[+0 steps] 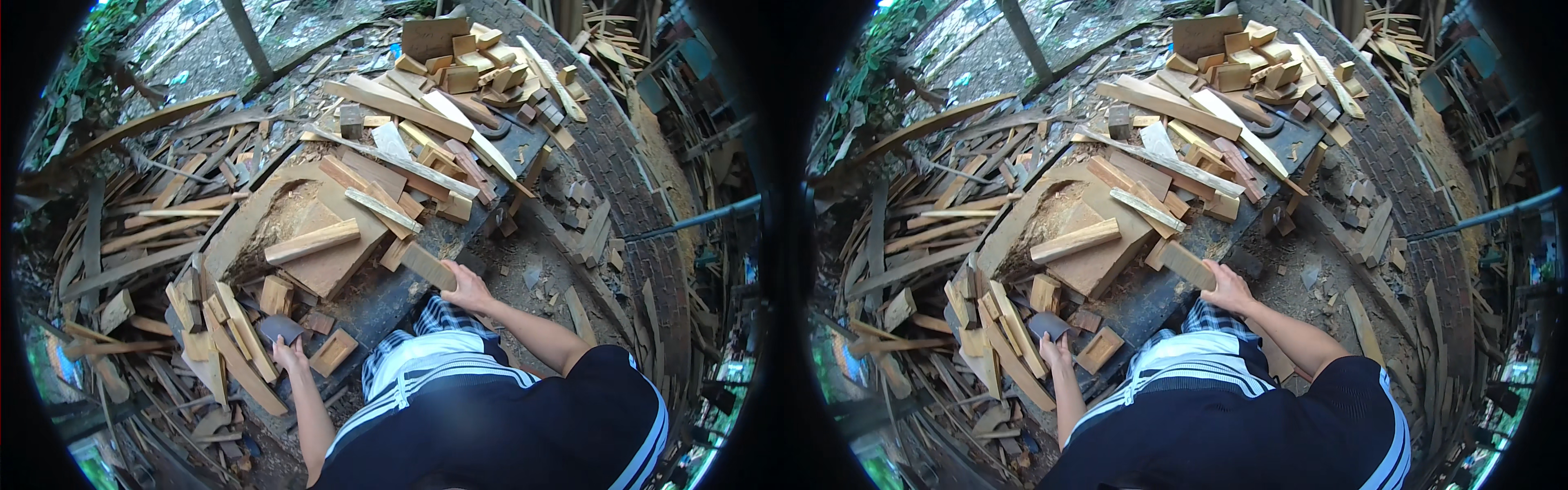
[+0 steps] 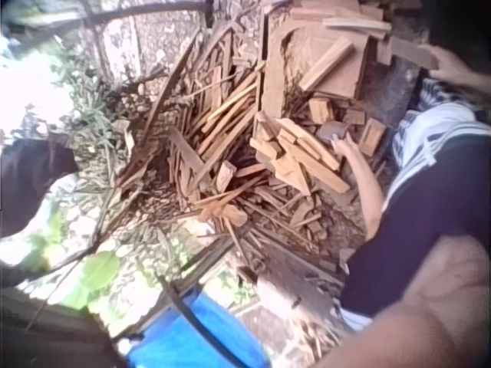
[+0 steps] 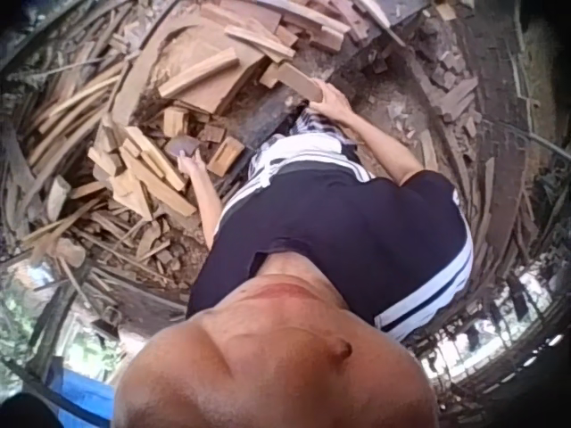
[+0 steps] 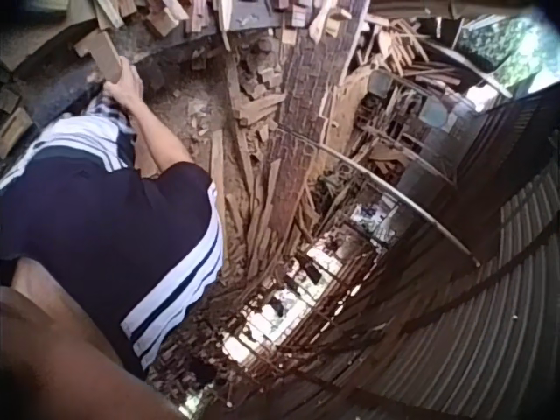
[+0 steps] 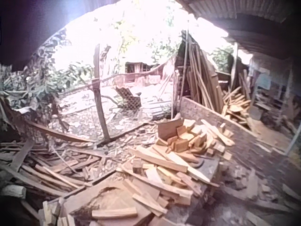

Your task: The person selects a piece of wood and uses a small hand saw to cut a notch into it.

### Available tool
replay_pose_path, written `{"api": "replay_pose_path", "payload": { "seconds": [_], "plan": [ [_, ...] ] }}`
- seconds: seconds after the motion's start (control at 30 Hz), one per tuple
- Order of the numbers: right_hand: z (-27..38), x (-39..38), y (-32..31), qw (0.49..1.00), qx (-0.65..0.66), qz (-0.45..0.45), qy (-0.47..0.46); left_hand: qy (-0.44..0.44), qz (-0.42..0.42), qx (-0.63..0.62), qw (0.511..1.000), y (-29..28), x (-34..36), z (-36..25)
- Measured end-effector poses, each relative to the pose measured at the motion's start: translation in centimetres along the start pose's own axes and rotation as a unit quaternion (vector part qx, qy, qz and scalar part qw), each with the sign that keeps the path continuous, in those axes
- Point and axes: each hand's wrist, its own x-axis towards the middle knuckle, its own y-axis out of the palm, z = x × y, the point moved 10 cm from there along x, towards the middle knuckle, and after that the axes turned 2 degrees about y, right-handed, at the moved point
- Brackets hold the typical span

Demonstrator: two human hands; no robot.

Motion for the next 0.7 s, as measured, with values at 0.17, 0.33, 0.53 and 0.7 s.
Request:
{"api": "replay_pose_path", "payload": {
  "seconds": [0.17,0.33,0.53,0.7],
  "plan": [
    [-4.5,3.8,-3.8,0.997,0.061,-0.037,0.042,0.032,0.012,-0.002,0.999,2.3,-4.5,0.7],
    [-7.0,8.2,-6.6,0.989,0.132,-0.034,0.061,0.006,-0.03,-0.015,0.999,3.0,-9.2,5.4],
    [-2.4,12.6,-12.1,0.986,0.141,-0.042,-0.079,-0.025,-0.06,-0.034,0.997,6.5,-14.6,9.9],
    [2.4,19.2,-17.3,0.978,0.066,-0.116,-0.157,-0.043,-0.052,-0.04,0.997,8.4,-17.2,11.8]
  ]
}}
